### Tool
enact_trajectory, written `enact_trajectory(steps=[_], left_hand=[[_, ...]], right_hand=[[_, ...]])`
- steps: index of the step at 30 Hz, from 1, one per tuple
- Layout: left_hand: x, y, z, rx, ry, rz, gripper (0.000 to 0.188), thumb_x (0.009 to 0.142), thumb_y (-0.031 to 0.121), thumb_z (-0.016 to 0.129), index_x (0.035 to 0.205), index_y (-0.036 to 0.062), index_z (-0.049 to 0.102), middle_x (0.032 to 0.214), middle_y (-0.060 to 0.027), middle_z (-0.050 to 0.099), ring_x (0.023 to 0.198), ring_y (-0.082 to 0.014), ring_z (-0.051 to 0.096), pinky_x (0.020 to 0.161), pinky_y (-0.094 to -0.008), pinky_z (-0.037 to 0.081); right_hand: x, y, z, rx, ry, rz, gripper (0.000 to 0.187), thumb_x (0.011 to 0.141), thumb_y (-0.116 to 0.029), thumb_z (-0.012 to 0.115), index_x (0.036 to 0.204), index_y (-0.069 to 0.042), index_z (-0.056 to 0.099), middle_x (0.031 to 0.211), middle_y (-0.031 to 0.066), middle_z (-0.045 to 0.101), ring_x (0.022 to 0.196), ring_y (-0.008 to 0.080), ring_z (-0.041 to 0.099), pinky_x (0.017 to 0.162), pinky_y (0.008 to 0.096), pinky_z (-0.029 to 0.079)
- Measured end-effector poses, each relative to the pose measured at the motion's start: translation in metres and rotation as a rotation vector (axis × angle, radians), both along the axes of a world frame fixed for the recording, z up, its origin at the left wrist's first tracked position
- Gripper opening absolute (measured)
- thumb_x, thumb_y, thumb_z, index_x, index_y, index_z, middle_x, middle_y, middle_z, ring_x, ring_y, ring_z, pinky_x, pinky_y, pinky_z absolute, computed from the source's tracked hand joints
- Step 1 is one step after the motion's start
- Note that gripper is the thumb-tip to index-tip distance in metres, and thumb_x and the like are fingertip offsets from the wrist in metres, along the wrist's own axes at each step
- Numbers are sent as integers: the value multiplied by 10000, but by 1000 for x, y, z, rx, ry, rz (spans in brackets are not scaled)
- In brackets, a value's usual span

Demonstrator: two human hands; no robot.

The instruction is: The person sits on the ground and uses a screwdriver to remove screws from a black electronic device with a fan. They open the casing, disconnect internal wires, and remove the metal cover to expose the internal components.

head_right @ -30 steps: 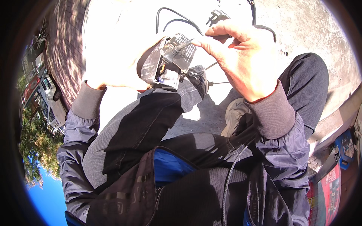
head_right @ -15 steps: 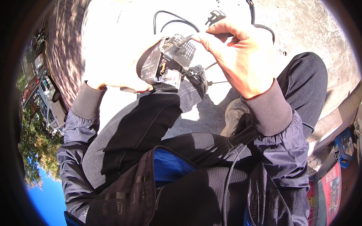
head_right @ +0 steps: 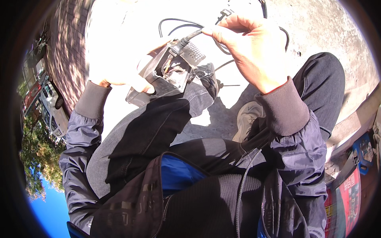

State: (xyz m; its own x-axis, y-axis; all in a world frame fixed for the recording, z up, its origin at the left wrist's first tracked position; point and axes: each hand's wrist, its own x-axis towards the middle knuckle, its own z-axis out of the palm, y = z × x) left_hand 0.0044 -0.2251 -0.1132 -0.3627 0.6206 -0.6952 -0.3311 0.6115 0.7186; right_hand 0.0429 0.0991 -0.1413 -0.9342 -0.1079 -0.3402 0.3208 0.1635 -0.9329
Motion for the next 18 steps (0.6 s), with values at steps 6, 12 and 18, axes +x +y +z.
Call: enact_trajectory(steps=[6, 12, 18], left_hand=[[-2, 2, 1, 4, -2, -9, 1013, 607, 163, 913, 1528, -8, 527, 1382, -186, 660, 1132, -274, 673, 978, -370, 565], [-3, 4, 1, 0, -13, -12, 1005, 609, 159, 911, 1524, -10, 530, 1377, -185, 661, 1122, -270, 674, 969, -366, 566], [-3, 4, 3, -1, -25, -11, 997, 611, 156, 909, 1520, -12, 533, 1373, -184, 663, 1113, -266, 674, 961, -362, 567]], right_hand=[[-7, -2, -5, 76, -106, 42, 266, 935, -194, 876, 1103, -7, 790, 1016, 32, 766, 970, 87, 693, 918, 234, 549], [-8, -2, -17, -43, -91, 52, 246, 962, -199, 849, 1121, -19, 794, 1024, 31, 772, 984, 96, 705, 921, 237, 551], [-5, -1, -16, -121, -87, 33, 221, 973, -170, 834, 1130, -20, 792, 1026, 40, 778, 983, 102, 714, 915, 236, 556]])
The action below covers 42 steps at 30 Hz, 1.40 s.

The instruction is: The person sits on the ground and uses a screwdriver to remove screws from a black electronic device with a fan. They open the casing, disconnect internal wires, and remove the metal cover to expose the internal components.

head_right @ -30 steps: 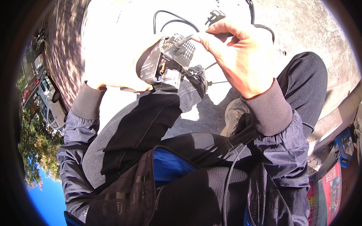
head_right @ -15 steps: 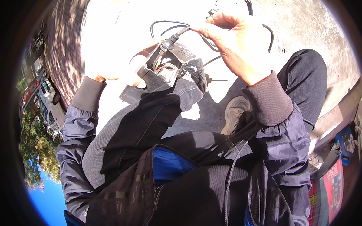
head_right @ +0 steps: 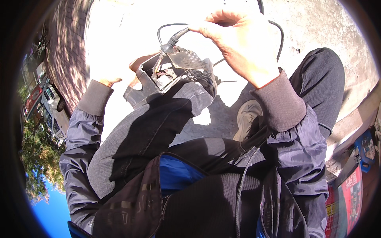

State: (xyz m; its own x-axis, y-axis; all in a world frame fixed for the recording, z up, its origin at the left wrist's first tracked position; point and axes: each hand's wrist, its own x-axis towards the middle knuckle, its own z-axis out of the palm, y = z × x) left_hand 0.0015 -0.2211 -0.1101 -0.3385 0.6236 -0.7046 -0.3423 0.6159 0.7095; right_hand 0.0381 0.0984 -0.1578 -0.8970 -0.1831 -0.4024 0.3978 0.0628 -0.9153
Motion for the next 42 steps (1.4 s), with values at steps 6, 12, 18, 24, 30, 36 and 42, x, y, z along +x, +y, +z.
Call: enact_trajectory(steps=[6, 12, 18, 24, 30, 36, 42], left_hand=[[1, -1, 3, -6, -10, 2, 989, 614, 152, 906, 1515, -14, 536, 1368, -183, 665, 1103, -262, 675, 952, -358, 569], [2, -3, 6, -19, -27, 1, 981, 616, 149, 904, 1511, -15, 539, 1364, -182, 666, 1093, -258, 676, 944, -353, 570], [-2, -4, 7, -23, -34, 3, 973, 618, 145, 901, 1507, -17, 543, 1360, -181, 668, 1083, -254, 676, 935, -349, 571], [-2, -5, 9, -29, -33, 13, 965, 620, 142, 899, 1503, -19, 546, 1355, -180, 669, 1074, -250, 677, 927, -345, 573], [-2, -5, 15, -35, -41, 17, 956, 622, 139, 897, 1499, -21, 549, 1351, -179, 671, 1064, -246, 678, 918, -341, 574], [-7, -8, 24, -66, -74, 13, 948, 624, 135, 894, 1494, -22, 552, 1346, -178, 673, 1054, -242, 678, 909, -336, 575], [-12, -9, 30, -86, -86, 16, 940, 626, 132, 892, 1490, -24, 555, 1342, -177, 674, 1044, -238, 679, 901, -332, 577]], right_hand=[[2, -4, 6, -16, -4, -14, 234, 956, -146, 849, 1132, -7, 783, 1032, 54, 773, 966, 103, 713, 910, 230, 560], [4, -8, 11, -118, -3, -59, 254, 945, -128, 856, 1148, 0, 775, 1036, 61, 773, 951, 110, 719, 897, 233, 574], [4, -8, 27, -100, -35, -61, 269, 935, -102, 858, 1156, 25, 772, 1044, 75, 782, 930, 112, 741, 870, 236, 594], [7, -7, 36, -154, -71, -119, 255, 927, -62, 854, 1148, 35, 771, 1035, 91, 787, 938, 129, 752, 858, 235, 598], [7, -8, 40, -132, -24, -76, 238, 932, -48, 842, 1148, 23, 771, 1042, 92, 782, 929, 129, 749, 837, 233, 599], [-2, -16, 55, -182, -102, -84, 257, 960, -117, 820, 1175, 1, 743, 1039, 68, 757, 923, 123, 719, 812, 239, 582], [-5, -22, 76, 19, -20, 28, 345, 964, -204, 815, 1229, -4, 722, 1101, 104, 757, 1007, 179, 718, 897, 292, 596]])
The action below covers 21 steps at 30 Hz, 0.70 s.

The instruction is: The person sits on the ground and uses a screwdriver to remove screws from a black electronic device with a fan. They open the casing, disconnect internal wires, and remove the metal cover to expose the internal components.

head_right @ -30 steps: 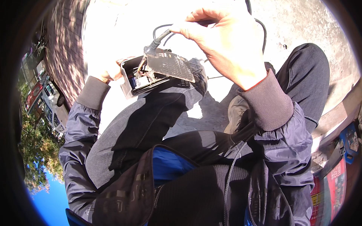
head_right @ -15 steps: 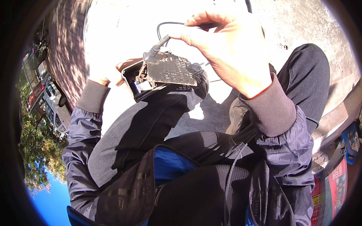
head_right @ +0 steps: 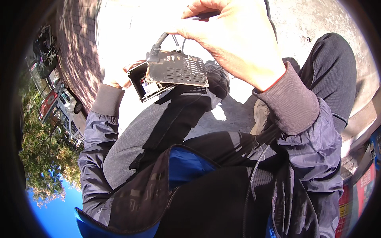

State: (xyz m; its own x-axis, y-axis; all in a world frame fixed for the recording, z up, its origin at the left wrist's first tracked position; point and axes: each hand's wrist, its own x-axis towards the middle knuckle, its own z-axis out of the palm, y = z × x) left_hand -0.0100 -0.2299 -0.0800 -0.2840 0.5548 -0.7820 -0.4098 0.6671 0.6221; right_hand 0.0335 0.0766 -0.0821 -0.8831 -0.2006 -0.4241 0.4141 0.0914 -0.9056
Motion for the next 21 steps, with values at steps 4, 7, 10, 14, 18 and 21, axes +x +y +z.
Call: enact_trajectory(steps=[4, 7, 10, 14, 18, 21], left_hand=[[-1, 1, 1, -7, -2, 4, 935, 628, 129, 890, 1487, -25, 557, 1339, -176, 676, 1038, -235, 680, 895, -329, 578], [-1, 0, 2, -9, 0, 8, 931, 629, 128, 889, 1485, -26, 559, 1336, -176, 676, 1033, -233, 680, 891, -327, 578], [0, -2, 3, -11, 5, 14, 927, 630, 126, 888, 1483, -27, 560, 1334, -175, 677, 1028, -231, 680, 887, -325, 579], [2, -4, 4, -13, 9, 23, 922, 631, 124, 887, 1480, -28, 562, 1331, -175, 678, 1022, -229, 681, 881, -322, 580], [2, -5, 6, -12, 12, 28, 916, 632, 121, 885, 1477, -29, 564, 1328, -174, 679, 1015, -226, 681, 875, -320, 581], [3, -5, 7, -8, 16, 31, 912, 633, 120, 884, 1475, -30, 566, 1326, -173, 680, 1010, -224, 681, 871, -318, 581]], right_hand=[[-4, 0, -6, -148, -59, -34, 333, 961, -203, 818, 1218, -10, 731, 1096, 104, 759, 998, 176, 718, 890, 297, 597], [-2, 2, -12, -196, -3, -57, 332, 958, -195, 821, 1216, -8, 731, 1096, 106, 759, 994, 175, 718, 891, 299, 596], [-1, -1, -19, -206, 26, -69, 328, 953, -177, 825, 1216, -6, 728, 1097, 105, 758, 999, 178, 718, 898, 299, 596], [4, -2, -25, -354, 43, -110, 342, 943, -113, 824, 1242, 2, 705, 1129, 107, 747, 1038, 187, 715, 921, 302, 597], [8, -5, -32, -652, -39, -215, 363, 942, -36, 804, 1275, 20, 673, 1178, 121, 732, 1082, 199, 711, 956, 315, 599], [13, 2, -33, -644, -72, -157, 360, 947, -9, 790, 1282, 34, 663, 1195, 133, 728, 1098, 208, 710, 972, 326, 599]])
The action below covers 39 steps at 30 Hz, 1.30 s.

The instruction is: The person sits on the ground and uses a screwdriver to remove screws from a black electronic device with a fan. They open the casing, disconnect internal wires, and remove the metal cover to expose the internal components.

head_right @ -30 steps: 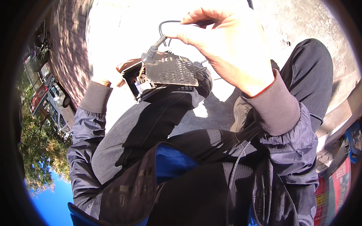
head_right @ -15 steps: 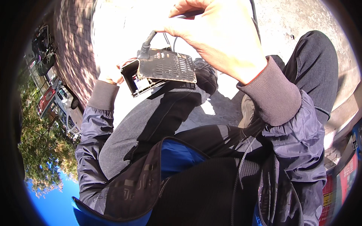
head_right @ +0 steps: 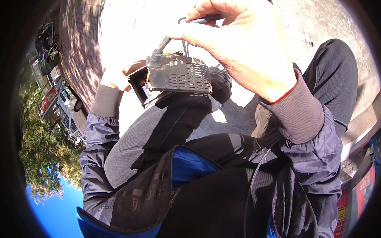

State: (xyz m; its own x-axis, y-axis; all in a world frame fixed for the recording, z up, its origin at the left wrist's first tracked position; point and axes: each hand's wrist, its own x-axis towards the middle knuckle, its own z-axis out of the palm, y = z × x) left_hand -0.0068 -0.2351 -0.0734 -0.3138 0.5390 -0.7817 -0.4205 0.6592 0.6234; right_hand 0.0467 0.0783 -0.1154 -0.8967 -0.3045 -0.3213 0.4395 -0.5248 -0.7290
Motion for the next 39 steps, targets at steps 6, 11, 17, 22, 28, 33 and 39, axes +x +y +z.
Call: enact_trajectory(steps=[6, 11, 17, 22, 28, 33, 39], left_hand=[[-4, -1, -3, -2, 10, 20, 904, 636, 116, 881, 1471, -32, 569, 1322, -172, 682, 1001, -220, 682, 863, -313, 583], [-6, -1, -5, -5, 15, 30, 897, 637, 113, 879, 1467, -33, 572, 1318, -171, 683, 993, -216, 683, 856, -310, 584], [-5, -2, -6, -12, 11, 42, 889, 639, 110, 877, 1463, -35, 575, 1313, -170, 685, 983, -212, 683, 847, -306, 585], [-3, -4, -5, -15, -8, 58, 883, 641, 107, 875, 1460, -37, 577, 1310, -170, 686, 975, -209, 684, 840, -302, 586], [4, -9, 0, -38, -7, 94, 875, 643, 104, 873, 1455, -38, 580, 1305, -168, 688, 965, -205, 685, 831, -298, 588], [7, -15, 0, -57, -21, 156, 868, 645, 101, 871, 1452, -40, 583, 1301, -168, 689, 957, -202, 685, 824, -294, 589], [11, -25, 2, -101, -45, 289, 860, 647, 97, 869, 1448, -42, 586, 1297, -167, 691, 947, -198, 686, 816, -290, 590]], right_hand=[[1, 3, 10, 141, 98, 12, 342, 944, -17, 804, 1254, 52, 678, 1149, 129, 742, 1071, 197, 723, 983, 318, 595], [-2, 9, 38, 422, 168, 77, 347, 931, -36, 828, 1234, 66, 693, 1118, 125, 756, 1024, 175, 730, 948, 311, 608], [-3, 2, 26, 296, 169, 10, 347, 927, -34, 829, 1230, 69, 694, 1121, 136, 756, 1026, 175, 730, 945, 313, 608], [1, -2, 23, 215, 116, -43, 338, 928, -24, 821, 1224, 63, 681, 1120, 136, 748, 1041, 193, 729, 958, 318, 603], [-6, -4, 22, 19, -6, -49, 345, 927, -34, 823, 1229, 46, 676, 1122, 132, 740, 1046, 201, 726, 942, 318, 602], [-11, -2, 20, 133, 37, -20, 343, 929, -37, 824, 1230, 32, 675, 1099, 118, 738, 1015, 187, 724, 907, 301, 599], [-17, -1, 28, 513, 127, 7, 342, 930, -41, 825, 1231, 15, 673, 1073, 102, 736, 977, 170, 721, 865, 281, 596]])
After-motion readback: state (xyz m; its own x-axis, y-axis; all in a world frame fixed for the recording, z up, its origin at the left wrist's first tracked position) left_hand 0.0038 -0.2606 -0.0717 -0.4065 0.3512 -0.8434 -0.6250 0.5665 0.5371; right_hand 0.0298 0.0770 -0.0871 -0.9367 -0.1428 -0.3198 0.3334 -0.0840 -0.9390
